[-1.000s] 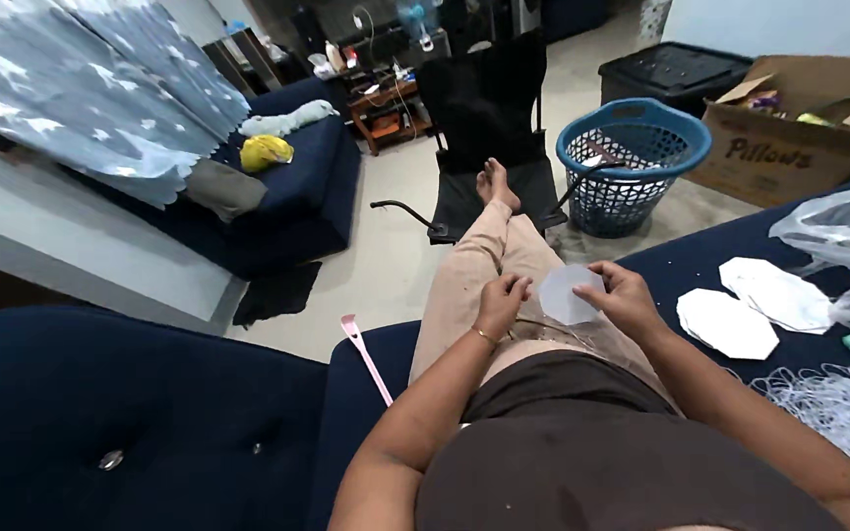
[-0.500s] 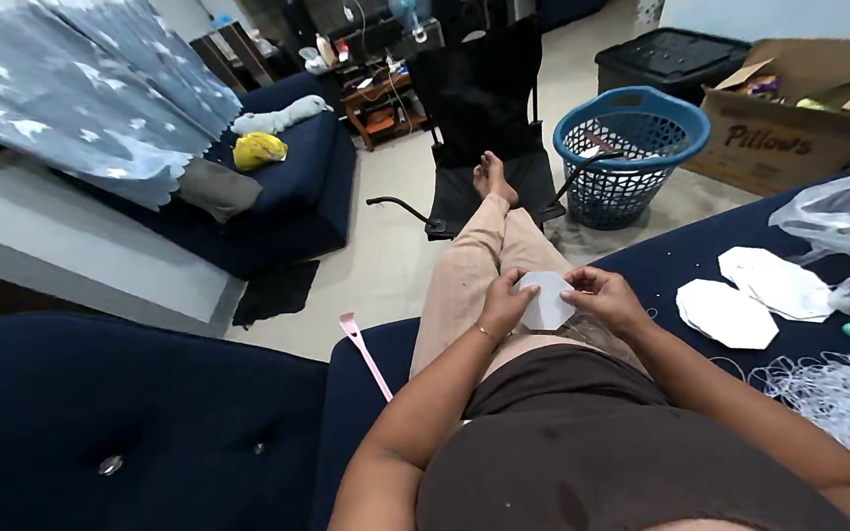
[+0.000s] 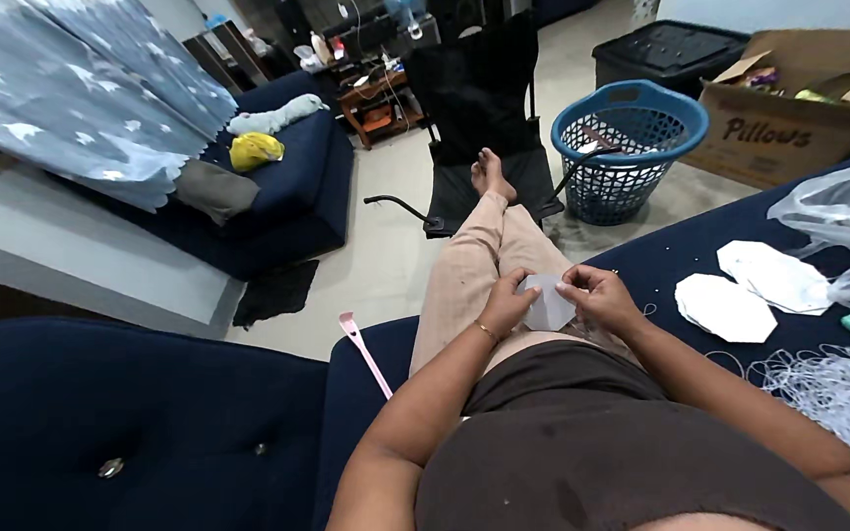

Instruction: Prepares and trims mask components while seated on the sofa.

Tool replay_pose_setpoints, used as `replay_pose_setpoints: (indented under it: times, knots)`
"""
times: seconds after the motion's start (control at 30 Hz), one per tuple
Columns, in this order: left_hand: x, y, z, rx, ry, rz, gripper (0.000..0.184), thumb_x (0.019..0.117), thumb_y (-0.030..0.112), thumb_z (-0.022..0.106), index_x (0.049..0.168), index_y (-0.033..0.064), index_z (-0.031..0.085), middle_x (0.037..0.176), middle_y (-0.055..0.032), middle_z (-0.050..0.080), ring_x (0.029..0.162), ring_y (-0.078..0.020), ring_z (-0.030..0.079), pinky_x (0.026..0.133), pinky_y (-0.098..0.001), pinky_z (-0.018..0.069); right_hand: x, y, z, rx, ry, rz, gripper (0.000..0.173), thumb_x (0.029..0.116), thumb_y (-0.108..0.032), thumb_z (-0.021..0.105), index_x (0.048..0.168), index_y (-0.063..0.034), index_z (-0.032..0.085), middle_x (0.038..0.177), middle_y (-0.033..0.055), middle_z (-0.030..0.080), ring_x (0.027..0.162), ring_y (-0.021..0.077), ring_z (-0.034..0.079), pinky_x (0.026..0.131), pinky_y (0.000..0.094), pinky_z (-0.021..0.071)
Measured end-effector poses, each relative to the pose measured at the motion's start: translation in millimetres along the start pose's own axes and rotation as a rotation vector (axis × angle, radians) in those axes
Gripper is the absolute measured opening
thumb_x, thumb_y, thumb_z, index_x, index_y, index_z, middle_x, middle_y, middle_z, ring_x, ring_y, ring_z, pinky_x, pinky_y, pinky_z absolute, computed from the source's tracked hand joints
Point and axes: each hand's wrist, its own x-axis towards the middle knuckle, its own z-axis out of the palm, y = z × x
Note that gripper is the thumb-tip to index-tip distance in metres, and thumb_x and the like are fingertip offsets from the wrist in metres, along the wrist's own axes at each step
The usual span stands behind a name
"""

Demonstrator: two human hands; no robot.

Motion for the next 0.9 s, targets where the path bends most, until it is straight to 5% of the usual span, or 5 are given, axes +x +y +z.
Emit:
replay_pose_setpoints:
  times: [0.2,0.37,0.57,0.7,0.9]
  knots:
    - [-1.8,2.1,-1.6,0.037,-0.027,-0.028,0.024,0.0994,0.006,0.059,0.119,-0.0072,0.064,0.108,-0.0174,0.069,0.096,-0.0161,0.068,0.091,-0.0349,0.0556,1.1,-0.5,-0.5,0.097,0.027,0.099,0.031,0.1081,-0.024,0.051,0.087,-0.0054,0.064,0.074,0.0003,0.061,0.048,0.0074,0.055,0.046,0.0251,0.0518]
    - [-1.6,1.2,-2.1,0.029,-0.012,-0.025,0.023,0.0989,0.008,0.061,0.116,-0.0075,0.064,0.104,-0.0165,0.069,0.093,-0.0154,0.068,0.089,-0.0340,0.0562,0.7,2.6,-3.0,0.109,0.010,0.071,0.015,0.1023,-0.014,0.057,0.096,-0.0035,0.066,0.079,-0.0007,0.064,0.055,0.0056,0.059,0.052,0.0235,0.0538]
    - [-2.4,-0.1,-0.8,0.058,-0.015,0.035,0.024,0.1012,0.012,0.060,0.114,-0.0074,0.066,0.102,-0.0160,0.070,0.091,-0.0151,0.068,0.088,-0.0342,0.0565,-0.9,1.2,-3.6,0.026,-0.048,0.036,0.016,0.1004,-0.010,0.056,0.106,-0.0004,0.068,0.093,0.0038,0.068,0.060,0.0058,0.061,0.056,0.0238,0.0549]
    - [-2.5,-1.9,-3.5,0.039,0.107,-0.042,0.023,0.1024,0.012,0.060,0.115,-0.0062,0.066,0.103,-0.0181,0.070,0.093,-0.0193,0.069,0.090,-0.0387,0.0565,2.6,2.1,-16.1,-0.065,0.025,0.093,0.026,0.1031,-0.012,0.054,0.122,0.0005,0.066,0.112,0.0126,0.070,0.080,0.0153,0.068,0.065,0.0326,0.0567]
    - [0.4,-14.9,-14.8,-0.039,0.493,-0.037,0.019,0.0944,0.008,0.071,0.107,-0.0054,0.065,0.096,-0.0151,0.068,0.087,-0.0199,0.067,0.083,-0.0394,0.0561,3.1,18.3,-49.0,-0.366,0.112,0.075,0.018,0.1001,-0.011,0.063,0.109,0.0011,0.072,0.108,0.0174,0.071,0.096,0.0252,0.068,0.090,0.0458,0.0545]
